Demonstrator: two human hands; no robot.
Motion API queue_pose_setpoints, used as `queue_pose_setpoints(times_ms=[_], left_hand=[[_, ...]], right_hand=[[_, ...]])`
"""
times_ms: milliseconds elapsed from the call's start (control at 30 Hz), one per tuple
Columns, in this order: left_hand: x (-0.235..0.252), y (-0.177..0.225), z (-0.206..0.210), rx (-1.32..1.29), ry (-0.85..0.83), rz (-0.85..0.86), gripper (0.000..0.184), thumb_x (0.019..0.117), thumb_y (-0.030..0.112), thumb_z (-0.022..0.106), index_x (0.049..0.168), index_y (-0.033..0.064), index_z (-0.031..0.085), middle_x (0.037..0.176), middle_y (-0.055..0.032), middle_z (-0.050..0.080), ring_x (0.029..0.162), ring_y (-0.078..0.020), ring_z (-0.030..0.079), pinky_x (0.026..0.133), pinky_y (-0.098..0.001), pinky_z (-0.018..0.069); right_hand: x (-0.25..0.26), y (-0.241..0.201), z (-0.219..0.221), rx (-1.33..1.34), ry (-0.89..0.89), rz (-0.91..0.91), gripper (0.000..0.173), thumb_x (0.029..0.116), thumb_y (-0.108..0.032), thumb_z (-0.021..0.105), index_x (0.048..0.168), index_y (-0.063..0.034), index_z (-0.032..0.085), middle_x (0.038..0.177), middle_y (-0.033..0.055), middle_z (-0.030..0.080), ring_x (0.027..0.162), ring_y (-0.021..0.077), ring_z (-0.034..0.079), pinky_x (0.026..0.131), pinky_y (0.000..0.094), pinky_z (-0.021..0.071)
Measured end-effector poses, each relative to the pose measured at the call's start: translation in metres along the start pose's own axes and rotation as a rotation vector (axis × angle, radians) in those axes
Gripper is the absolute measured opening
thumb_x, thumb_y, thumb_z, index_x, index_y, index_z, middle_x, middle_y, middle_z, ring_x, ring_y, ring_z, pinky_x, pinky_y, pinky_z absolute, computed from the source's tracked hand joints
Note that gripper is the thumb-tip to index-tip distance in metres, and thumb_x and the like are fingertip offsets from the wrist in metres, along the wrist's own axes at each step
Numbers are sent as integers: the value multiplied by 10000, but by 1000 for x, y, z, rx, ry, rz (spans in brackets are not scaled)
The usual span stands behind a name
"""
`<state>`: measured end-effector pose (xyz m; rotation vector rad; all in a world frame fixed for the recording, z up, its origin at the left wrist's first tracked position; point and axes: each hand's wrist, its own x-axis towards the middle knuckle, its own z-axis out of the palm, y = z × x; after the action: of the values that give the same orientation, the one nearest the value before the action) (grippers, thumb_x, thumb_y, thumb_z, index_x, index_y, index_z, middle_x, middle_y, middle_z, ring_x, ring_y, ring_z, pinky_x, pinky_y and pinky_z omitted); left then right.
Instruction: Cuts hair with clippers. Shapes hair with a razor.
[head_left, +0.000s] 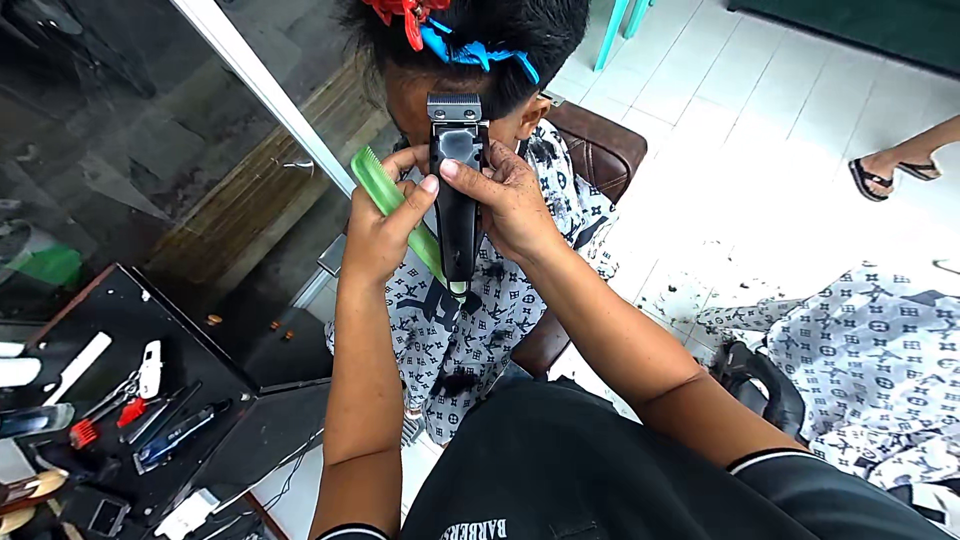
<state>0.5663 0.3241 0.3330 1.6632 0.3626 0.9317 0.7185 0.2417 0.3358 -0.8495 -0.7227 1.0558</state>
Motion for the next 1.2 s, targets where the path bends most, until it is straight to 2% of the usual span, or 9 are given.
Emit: queue_pose_setpoints(times_ms=[67,267,367,533,633,833,1000,1133,1200], left_hand=[[1,-1,0,-4,3,-1,321,994,130,570,1296,23,577,832,85,636,614,0,521,575,-168,462],[3,-2,-1,-13,8,-4,316,1001,153,576,1289,24,587,796,89,617,601,-3,505,565,-168,448],[4,-3,-2,-7,8,-3,307,1005,159,572,1281,25,588,768,99,602,597,1,506,569,-170,453],[6,-3,-2,0,14,-1,305,1012,167,573,1277,17,590,846,77,643,621,4,516,570,-164,447],[6,-3,-2,-1,15,-7,303,1013,178,572,1271,20,600,883,69,658,631,5,521,574,-163,451],[0,-5,-1,26,-14,17,330,967,165,628,1265,28,591,743,121,600,620,7,533,590,-164,462],[1,-3,2,47,-14,17,335,969,173,630,1265,22,587,792,111,620,624,12,525,583,-155,451],[3,-4,3,37,-15,17,339,978,162,613,1277,5,583,857,88,643,642,11,523,583,-154,446],[4,-3,4,36,-11,14,324,979,156,608,1268,11,587,838,96,637,638,15,526,581,-153,449]], right_hand=[[1,0,1,2,2,1,507,941,-101,727,1359,23,469,1056,147,697,911,206,727,802,367,634],[3,0,1,-14,19,12,500,945,-126,729,1354,18,481,1050,148,699,910,219,728,802,383,635],[3,0,3,-11,37,20,478,944,-128,731,1332,11,490,1009,139,704,878,208,732,755,373,641],[5,1,4,-7,48,18,426,947,-138,729,1280,1,502,939,119,706,829,195,733,739,367,640],[4,0,4,-9,58,25,428,945,-130,732,1281,1,503,941,118,710,825,189,733,734,359,639],[-3,3,-7,-22,-23,-22,513,929,-107,732,1345,27,463,1025,125,708,911,185,727,819,356,626],[-2,2,-11,-11,-31,-39,531,931,-85,720,1371,36,447,1071,134,698,940,188,721,839,352,621],[1,1,-11,-10,-22,-25,517,935,-104,720,1364,32,464,1039,131,698,912,189,722,820,356,624],[2,0,-11,-14,-19,-16,512,939,-118,721,1360,29,470,1023,131,696,899,191,722,807,360,626]])
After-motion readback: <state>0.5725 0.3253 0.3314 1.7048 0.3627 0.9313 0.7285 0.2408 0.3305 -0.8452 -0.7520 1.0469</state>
